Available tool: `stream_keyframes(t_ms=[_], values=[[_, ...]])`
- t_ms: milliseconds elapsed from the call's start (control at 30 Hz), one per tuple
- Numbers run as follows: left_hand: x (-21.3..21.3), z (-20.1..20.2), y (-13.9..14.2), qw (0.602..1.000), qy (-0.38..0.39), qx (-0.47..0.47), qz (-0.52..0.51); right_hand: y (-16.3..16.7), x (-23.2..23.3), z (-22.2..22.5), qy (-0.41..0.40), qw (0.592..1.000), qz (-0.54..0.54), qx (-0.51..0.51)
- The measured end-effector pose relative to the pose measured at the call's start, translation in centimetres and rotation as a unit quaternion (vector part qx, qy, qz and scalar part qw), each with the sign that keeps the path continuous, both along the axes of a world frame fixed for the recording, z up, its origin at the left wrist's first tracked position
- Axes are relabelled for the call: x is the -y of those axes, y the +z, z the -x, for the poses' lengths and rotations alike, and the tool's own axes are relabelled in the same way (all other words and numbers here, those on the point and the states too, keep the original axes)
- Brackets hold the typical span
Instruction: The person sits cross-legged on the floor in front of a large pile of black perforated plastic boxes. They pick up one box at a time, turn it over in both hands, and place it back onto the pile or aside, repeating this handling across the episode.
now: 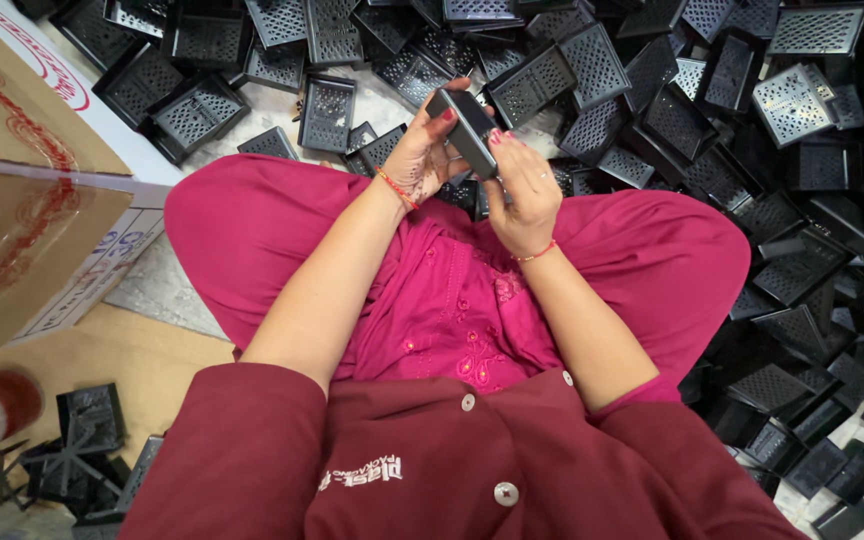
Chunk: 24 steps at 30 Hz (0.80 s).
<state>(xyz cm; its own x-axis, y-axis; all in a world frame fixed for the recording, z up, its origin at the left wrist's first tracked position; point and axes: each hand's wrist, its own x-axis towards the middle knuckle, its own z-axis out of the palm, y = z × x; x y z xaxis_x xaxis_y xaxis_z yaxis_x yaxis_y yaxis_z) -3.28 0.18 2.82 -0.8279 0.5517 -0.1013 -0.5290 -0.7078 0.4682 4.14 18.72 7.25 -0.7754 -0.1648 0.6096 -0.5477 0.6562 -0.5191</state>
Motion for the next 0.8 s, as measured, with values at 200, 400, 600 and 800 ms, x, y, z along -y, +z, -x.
stream_keyframes(t_ms=[200,400,600,800], values=[[0.2,-0.1,0.4,0.999,0.02,0.014,0.034,0.8,0.4,0.1,0.019,0.998,0.045,0.029],[-0.4,-0.6,0.5,0.988,-0.019,-0.077,0.134,1.6,0.4,0.0,0.068,0.991,0.094,0.06],[-0.4,-0.8,-0.3,0.969,0.008,-0.147,0.199,0.7,0.3,0.0,0.072,0.981,0.142,0.107],[-1.0,-0.6,-1.4,0.884,0.116,-0.304,0.336,0.1,0.2,0.1,0.075,0.967,0.184,0.158]])
